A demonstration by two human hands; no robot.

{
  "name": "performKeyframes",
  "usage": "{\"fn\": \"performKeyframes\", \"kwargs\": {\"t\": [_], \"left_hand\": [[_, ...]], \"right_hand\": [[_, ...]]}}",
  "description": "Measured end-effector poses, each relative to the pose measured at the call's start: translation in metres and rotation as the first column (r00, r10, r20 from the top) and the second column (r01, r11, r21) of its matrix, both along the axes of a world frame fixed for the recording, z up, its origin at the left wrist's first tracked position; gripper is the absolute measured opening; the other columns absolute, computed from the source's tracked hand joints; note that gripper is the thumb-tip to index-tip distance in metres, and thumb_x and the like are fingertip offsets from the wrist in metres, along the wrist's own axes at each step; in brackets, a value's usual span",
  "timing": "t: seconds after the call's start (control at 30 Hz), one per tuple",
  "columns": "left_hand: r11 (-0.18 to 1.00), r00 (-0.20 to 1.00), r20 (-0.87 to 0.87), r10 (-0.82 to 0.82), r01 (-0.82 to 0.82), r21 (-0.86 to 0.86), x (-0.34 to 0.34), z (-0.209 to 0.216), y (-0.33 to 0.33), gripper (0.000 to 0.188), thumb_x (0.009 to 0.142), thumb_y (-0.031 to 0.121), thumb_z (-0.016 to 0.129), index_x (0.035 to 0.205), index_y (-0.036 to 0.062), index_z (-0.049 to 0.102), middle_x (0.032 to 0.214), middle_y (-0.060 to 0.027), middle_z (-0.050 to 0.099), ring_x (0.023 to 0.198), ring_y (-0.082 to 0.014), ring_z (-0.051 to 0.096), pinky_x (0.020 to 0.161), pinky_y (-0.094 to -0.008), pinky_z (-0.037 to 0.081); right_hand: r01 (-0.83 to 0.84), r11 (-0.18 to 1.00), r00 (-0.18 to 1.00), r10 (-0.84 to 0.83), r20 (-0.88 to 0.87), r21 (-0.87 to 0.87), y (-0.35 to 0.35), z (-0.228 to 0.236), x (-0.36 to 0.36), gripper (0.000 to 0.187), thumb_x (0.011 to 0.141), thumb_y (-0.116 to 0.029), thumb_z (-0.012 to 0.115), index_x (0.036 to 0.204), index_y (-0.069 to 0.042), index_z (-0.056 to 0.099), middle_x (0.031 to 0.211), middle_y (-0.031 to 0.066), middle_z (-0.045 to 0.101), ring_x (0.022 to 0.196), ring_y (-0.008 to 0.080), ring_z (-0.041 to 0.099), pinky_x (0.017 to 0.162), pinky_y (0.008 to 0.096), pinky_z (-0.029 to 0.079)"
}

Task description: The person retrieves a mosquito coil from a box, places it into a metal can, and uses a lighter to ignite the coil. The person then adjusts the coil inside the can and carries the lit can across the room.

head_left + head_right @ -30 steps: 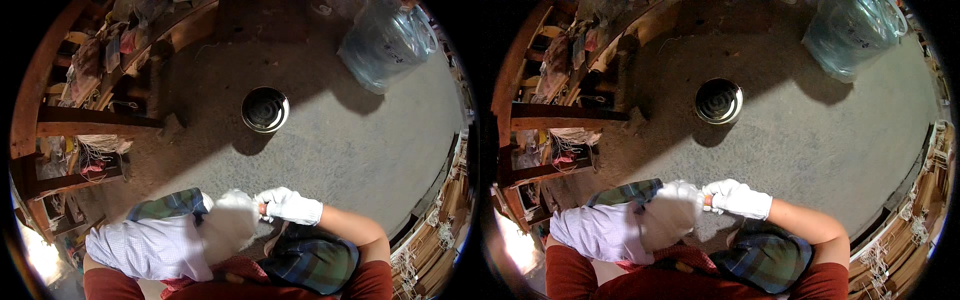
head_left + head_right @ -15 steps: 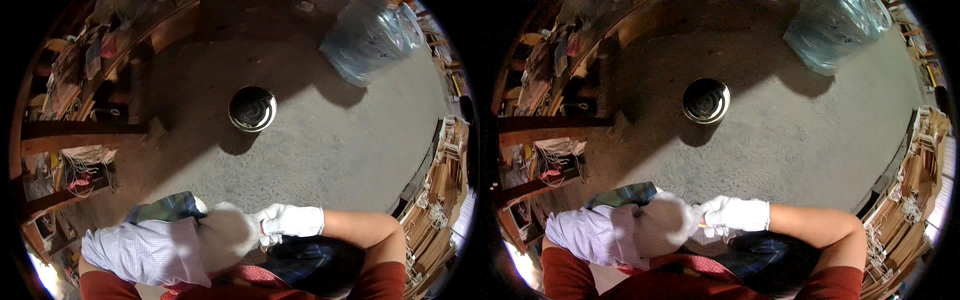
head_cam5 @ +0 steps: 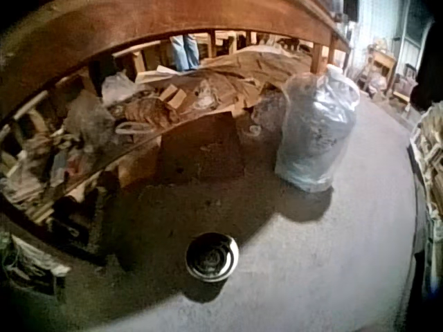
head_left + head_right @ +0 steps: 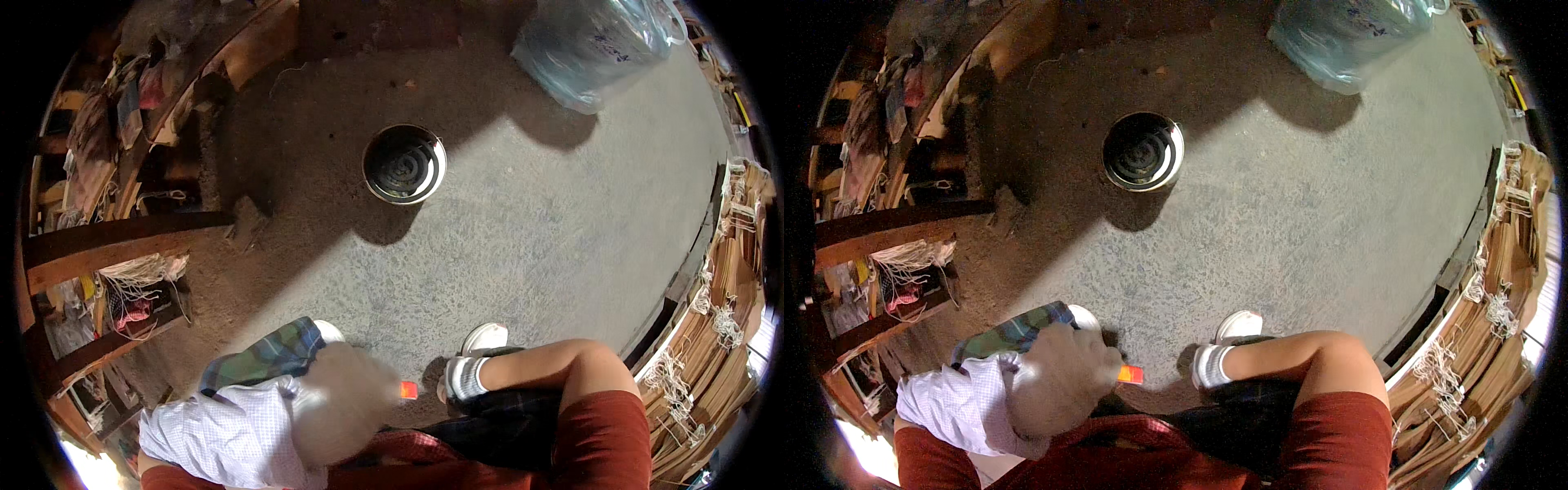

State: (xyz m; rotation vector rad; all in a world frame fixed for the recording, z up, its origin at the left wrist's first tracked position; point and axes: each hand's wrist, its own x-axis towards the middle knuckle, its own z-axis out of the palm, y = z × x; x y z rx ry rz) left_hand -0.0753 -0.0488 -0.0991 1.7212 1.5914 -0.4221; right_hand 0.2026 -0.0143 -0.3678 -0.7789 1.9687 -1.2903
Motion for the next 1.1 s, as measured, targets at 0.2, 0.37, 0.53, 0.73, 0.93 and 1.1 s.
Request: {"fn": "performKeyframes", "kwargs": {"t": [0.2,0.37,0.53,0.73,0.93,1.1], "left_hand": [[0.996,0.998,0.013,-0.067,0.066,0.066,0.005,-0.016,0.001,0.006,0.071,0.018,0.062,0.072,0.0116,0.061,0.067,-0.0027,0.058,0.067,-0.0199,0.06,0.056,-0.0335,0.043],[0.954,0.968,-0.057,-0.246,0.252,0.165,0.008,-0.009,0.02,0.006,0.071,0.018,0.061,0.071,0.0134,0.058,0.064,-0.0016,0.056,0.066,-0.0187,0.059,0.054,-0.0326,0.039],[0.933,0.952,-0.104,-0.288,0.303,0.193,0.013,-0.01,0.026,0.006,0.071,0.018,0.06,0.071,0.0128,0.057,0.063,-0.0018,0.054,0.063,-0.019,0.057,0.053,-0.0332,0.04],[0.973,0.993,0.046,-0.11,0.098,0.21,0.013,-0.021,0.021,0.008,0.068,0.018,0.059,0.069,0.0114,0.055,0.06,-0.0034,0.049,0.061,-0.0223,0.055,0.052,-0.0353,0.043],[0.962,0.981,0.127,-0.144,0.109,0.249,0.011,-0.022,0.029,0.008,0.067,0.017,0.059,0.069,0.0117,0.054,0.062,-0.0051,0.052,0.061,-0.023,0.056,0.052,-0.035,0.043],[0.958,0.981,0.01,-0.192,0.185,0.221,0.013,-0.007,0.027,0.007,0.07,0.017,0.06,0.069,0.0131,0.055,0.062,-0.0031,0.053,0.061,-0.0204,0.057,0.053,-0.0339,0.042]], "right_hand": [[-0.188,0.941,0.978,0.206,-0.034,0.282,-0.014,0.005,0.0,0.021,0.081,-0.02,0.057,0.093,-0.018,0.074,0.098,0.003,0.07,0.092,0.0234,0.065,0.069,0.0443,0.05],[-0.264,0.878,0.957,0.291,-0.009,0.399,-0.01,0.028,-0.003,0.024,0.081,-0.022,0.056,0.096,-0.014,0.073,0.104,0.0058,0.068,0.099,0.0265,0.063,0.072,0.0453,0.048],[-0.071,0.931,0.976,0.139,-0.169,0.358,-0.019,0.007,0.019,0.022,0.075,-0.018,0.057,0.086,-0.006,0.071,0.097,0.0078,0.066,0.087,0.0282,0.062,0.07,0.0427,0.047],[-0.043,0.92,0.964,0.14,-0.226,0.389,-0.035,-0.008,0.028,0.021,0.074,-0.02,0.057,0.082,-0.008,0.072,0.086,0.0059,0.067,0.087,0.0281,0.062,0.069,0.0426,0.047],[-0.147,0.904,0.944,0.249,-0.215,0.402,-0.027,0.007,0.019,0.025,0.076,-0.021,0.057,0.09,-0.008,0.072,0.097,0.0093,0.067,0.093,0.0278,0.062,0.075,0.0414,0.048],[-0.137,0.919,0.951,0.227,-0.212,0.369,-0.031,-0.001,0.014,0.026,0.078,-0.021,0.057,0.093,-0.005,0.071,0.105,0.0117,0.067,0.099,0.0277,0.062,0.078,0.0396,0.05]]}}
